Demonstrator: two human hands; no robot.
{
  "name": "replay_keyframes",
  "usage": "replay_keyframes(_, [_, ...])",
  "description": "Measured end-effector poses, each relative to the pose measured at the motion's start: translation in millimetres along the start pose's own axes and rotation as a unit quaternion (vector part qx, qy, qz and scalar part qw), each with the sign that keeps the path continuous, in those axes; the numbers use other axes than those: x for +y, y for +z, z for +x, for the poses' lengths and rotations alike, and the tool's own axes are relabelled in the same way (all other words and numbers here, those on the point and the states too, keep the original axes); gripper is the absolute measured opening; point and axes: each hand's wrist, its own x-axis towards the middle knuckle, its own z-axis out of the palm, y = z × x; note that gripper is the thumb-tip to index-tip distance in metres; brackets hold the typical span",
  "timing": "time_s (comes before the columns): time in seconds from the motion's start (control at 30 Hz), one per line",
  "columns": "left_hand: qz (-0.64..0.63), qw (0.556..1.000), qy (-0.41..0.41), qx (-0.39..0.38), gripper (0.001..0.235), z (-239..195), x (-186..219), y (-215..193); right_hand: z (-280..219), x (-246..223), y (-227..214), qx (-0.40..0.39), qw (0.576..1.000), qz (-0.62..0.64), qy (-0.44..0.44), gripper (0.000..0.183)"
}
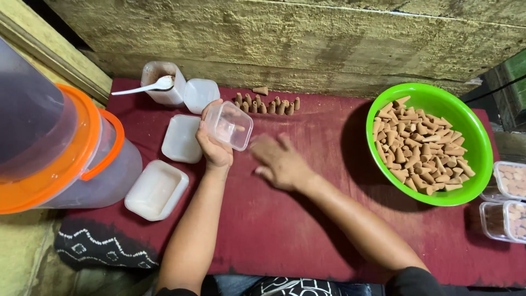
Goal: Packing incense cones into small plastic containers and closing the lids
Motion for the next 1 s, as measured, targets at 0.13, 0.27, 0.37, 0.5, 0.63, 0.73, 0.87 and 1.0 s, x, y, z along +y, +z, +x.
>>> replay_keyframes(0.13, [-0.017,1.000,-0.003,0.012,0.078,2,-1,-2,-21,46,-20,-0.077,0.969,-0.056,0.230,0.071])
replay_keyframes(0.27, [0.002,1.000,-0.009,-0.005,0.077,1,1,3,-45,34,-46,-0.021,0.980,-0.014,0.200,0.061])
replay_keyframes(0.37, [-0.008,1.000,-0.024,-0.002,0.076,-3,-1,5,-64,3,-44,-0.033,0.995,0.014,0.096,0.063])
replay_keyframes(0.5, [-0.012,1.000,-0.020,0.006,0.077,-1,1,4,-99,18,-49,-0.052,0.986,-0.049,0.152,0.071])
replay_keyframes(0.63, [-0.022,1.000,-0.012,-0.004,0.077,1,3,11,-109,25,-84,-0.072,0.915,0.093,0.386,0.077])
replay_keyframes(0.73, [-0.096,0.993,-0.055,-0.045,0.072,-8,1,14,-101,1,-80,0.072,0.967,0.093,0.224,0.066])
replay_keyframes(0.87, [-0.203,0.968,-0.118,-0.092,0.075,-18,-4,23,-77,-6,-67,0.129,0.972,0.136,0.141,0.066])
replay_keyframes(1.0, [-0.197,0.960,-0.134,-0.146,0.070,-28,-17,25,-44,-18,-60,0.185,0.978,-0.084,0.052,0.059])
